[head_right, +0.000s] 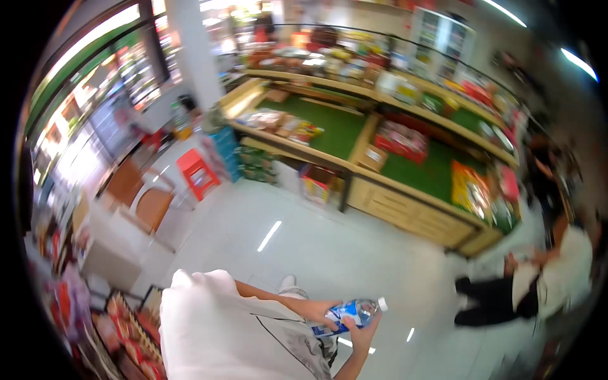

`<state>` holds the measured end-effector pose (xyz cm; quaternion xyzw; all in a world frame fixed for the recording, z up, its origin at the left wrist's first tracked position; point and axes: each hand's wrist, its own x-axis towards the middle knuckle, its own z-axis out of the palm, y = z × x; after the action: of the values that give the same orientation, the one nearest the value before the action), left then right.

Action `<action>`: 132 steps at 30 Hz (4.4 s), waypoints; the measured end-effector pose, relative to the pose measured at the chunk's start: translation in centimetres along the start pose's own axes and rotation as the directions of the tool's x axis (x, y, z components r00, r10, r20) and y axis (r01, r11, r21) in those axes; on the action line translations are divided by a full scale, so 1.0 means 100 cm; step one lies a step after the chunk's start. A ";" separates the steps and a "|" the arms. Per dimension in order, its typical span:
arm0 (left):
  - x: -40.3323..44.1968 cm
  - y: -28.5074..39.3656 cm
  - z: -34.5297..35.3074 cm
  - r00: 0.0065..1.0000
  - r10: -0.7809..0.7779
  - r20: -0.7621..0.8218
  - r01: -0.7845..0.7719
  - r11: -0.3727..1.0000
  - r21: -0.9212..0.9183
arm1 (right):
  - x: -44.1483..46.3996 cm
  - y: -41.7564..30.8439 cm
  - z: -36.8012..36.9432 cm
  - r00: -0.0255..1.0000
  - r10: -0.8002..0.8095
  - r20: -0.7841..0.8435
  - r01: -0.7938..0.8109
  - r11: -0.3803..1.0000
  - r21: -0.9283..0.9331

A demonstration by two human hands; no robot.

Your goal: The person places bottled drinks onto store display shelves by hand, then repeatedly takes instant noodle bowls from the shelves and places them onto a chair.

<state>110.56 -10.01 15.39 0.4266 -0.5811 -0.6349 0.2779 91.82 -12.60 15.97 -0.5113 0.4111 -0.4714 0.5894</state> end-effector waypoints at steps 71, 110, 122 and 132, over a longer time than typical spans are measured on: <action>0.274 0.195 1.152 -0.787 0.289 0.545 -0.131 0.785 -0.605 | -0.631 -0.152 -0.707 -0.915 -0.333 -0.228 -0.339 0.941 -0.015; 0.462 -0.027 0.913 -0.780 -0.596 -0.189 -0.317 0.637 -0.703 | -0.124 -0.372 -0.454 -0.812 -0.547 -0.204 -0.544 0.582 0.605; 0.364 -0.040 0.713 -0.614 -0.376 -0.694 0.148 0.808 -0.570 | 0.046 -0.389 -0.416 -0.895 -0.395 0.207 -0.091 0.616 0.782; 0.289 -0.070 0.657 -0.603 -0.317 -0.732 0.087 0.886 -0.456 | 0.029 -0.337 -0.328 -0.861 -0.381 0.338 0.004 0.659 0.753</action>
<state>40.85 -0.48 -0.39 0.8522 0.1246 -0.0130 0.5080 56.19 -23.60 44.80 -0.6382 -0.6729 0.0559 0.3699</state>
